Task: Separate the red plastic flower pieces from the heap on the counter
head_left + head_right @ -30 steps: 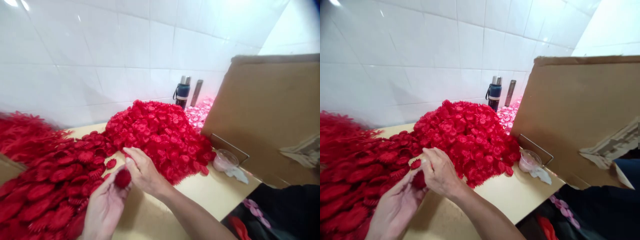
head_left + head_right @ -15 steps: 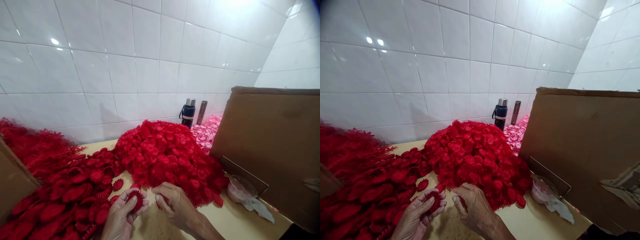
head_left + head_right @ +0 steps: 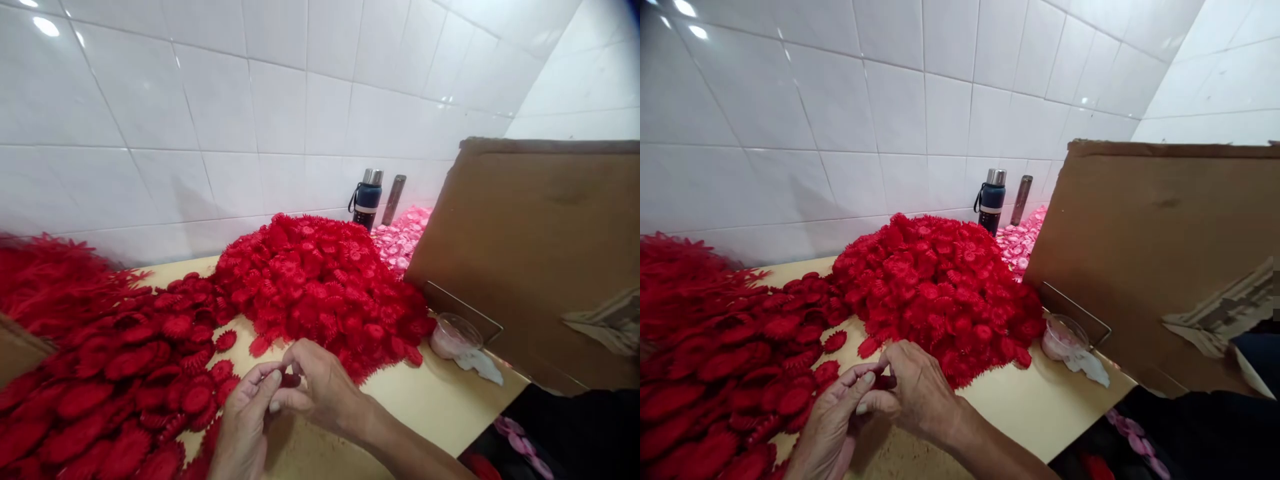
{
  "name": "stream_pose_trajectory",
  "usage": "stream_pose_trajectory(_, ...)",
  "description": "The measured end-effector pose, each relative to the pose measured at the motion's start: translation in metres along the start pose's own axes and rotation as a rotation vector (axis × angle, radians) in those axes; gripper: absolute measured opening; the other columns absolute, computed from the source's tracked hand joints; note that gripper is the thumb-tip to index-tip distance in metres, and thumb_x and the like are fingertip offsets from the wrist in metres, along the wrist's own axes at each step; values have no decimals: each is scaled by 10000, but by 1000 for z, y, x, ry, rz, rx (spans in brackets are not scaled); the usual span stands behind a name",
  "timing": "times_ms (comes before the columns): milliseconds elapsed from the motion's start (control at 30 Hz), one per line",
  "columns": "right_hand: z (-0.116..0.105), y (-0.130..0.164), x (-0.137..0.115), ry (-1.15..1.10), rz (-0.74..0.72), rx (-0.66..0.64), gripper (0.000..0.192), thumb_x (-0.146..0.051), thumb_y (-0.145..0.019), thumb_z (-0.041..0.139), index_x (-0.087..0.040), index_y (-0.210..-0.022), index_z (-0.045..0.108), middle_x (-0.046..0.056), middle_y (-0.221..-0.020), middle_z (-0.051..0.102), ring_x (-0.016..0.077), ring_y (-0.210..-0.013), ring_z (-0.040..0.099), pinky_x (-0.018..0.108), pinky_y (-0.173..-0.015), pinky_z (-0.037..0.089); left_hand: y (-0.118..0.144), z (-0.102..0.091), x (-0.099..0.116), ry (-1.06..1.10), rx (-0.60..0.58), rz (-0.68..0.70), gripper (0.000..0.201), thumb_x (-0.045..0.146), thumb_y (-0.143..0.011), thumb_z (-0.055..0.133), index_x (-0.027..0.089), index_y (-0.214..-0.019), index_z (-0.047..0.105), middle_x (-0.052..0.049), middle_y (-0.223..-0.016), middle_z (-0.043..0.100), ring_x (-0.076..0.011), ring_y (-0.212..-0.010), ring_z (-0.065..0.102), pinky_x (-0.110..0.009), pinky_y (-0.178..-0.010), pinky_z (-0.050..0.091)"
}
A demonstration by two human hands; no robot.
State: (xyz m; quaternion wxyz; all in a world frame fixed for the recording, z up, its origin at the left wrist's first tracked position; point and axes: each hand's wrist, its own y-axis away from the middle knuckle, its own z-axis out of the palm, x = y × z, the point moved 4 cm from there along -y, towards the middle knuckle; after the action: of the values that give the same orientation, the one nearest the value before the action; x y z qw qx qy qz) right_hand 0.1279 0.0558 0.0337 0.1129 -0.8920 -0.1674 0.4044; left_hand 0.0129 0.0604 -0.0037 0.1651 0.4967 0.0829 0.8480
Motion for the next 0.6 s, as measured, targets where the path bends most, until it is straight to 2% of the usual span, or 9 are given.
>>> stream_pose_trajectory(133,0,-1,6,-12,10,-52,283,-258,-650,719,-198,-766,468,-33,-752,501,101,-662,460,196,-566,341,8,9,1,62,-92,-18,232,262,-682,692,116,-861,677,-26,-697,637,-69,-563,504,-169,-544,437)
stream_pose_trajectory(367,-5,4,10,13,-206,-28,130,-131,-797,544,-181,-720,453,-16,-698,464,113,-669,455,214,-597,353,12,16,-2,39,-145,-22,141,213,-730,625,133,-829,686,-40,-731,649,-134,-695,586,-242,-631,498)
stream_pose_trajectory(467,-2,6,10,128,-227,-4,150,-130,-862,434,-169,-724,476,6,-690,483,121,-651,459,227,-592,361,12,16,-5,25,-131,-19,160,216,-721,629,137,-848,685,-43,-762,663,-148,-738,600,-249,-650,503)
stream_pose_trajectory(600,4,10,5,444,-263,14,207,-141,-887,372,-154,-731,507,34,-682,504,152,-650,461,267,-589,352,9,15,-8,35,-66,15,218,175,-666,655,130,-878,681,-42,-767,682,-161,-758,612,-253,-663,500)
